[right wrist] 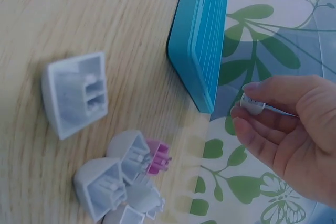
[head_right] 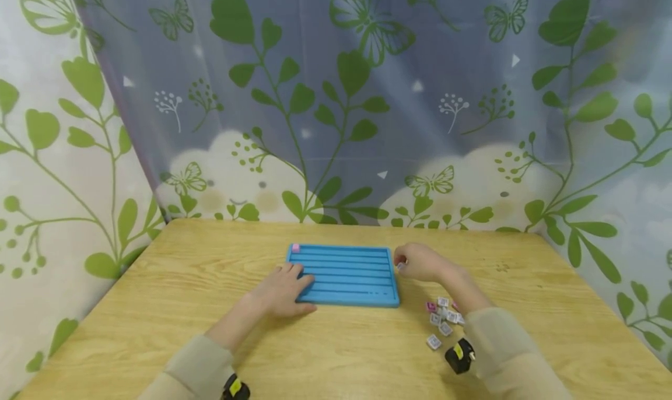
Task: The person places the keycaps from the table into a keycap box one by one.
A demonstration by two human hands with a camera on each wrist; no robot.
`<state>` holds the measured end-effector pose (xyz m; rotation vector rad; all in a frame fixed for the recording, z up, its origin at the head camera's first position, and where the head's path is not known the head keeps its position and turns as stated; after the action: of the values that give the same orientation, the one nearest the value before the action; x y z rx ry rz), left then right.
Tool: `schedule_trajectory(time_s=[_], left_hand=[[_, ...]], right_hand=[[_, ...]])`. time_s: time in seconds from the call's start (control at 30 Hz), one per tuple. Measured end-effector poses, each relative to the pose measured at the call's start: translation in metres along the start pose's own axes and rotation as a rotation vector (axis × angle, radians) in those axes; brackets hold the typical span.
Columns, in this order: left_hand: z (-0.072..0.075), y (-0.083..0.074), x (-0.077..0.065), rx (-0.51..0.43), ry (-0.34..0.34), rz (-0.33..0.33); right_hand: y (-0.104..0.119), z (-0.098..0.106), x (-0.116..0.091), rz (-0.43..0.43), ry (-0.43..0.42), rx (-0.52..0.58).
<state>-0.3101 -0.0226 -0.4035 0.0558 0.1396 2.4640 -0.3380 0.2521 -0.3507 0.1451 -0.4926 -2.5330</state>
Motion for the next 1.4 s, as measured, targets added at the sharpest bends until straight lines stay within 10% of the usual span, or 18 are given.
schedule_trajectory(time_s=[1.4], left_hand=[[0.000,-0.001,0.001,0.017,-0.007,-0.012]], right_hand=[[0.028,0.002,0.010,0.090,-0.030,0.061]])
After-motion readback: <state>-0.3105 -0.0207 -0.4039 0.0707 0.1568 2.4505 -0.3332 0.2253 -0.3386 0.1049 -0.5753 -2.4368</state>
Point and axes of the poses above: each hand's wrist, its own x-axis towards the middle knuckle, its own z-axis out of the back of the hand, y = z × x, the point moved 4 cm from there along x, towards the middle knuckle, and after that the axes turned 3 degrees about x, right-handed, at the moved point
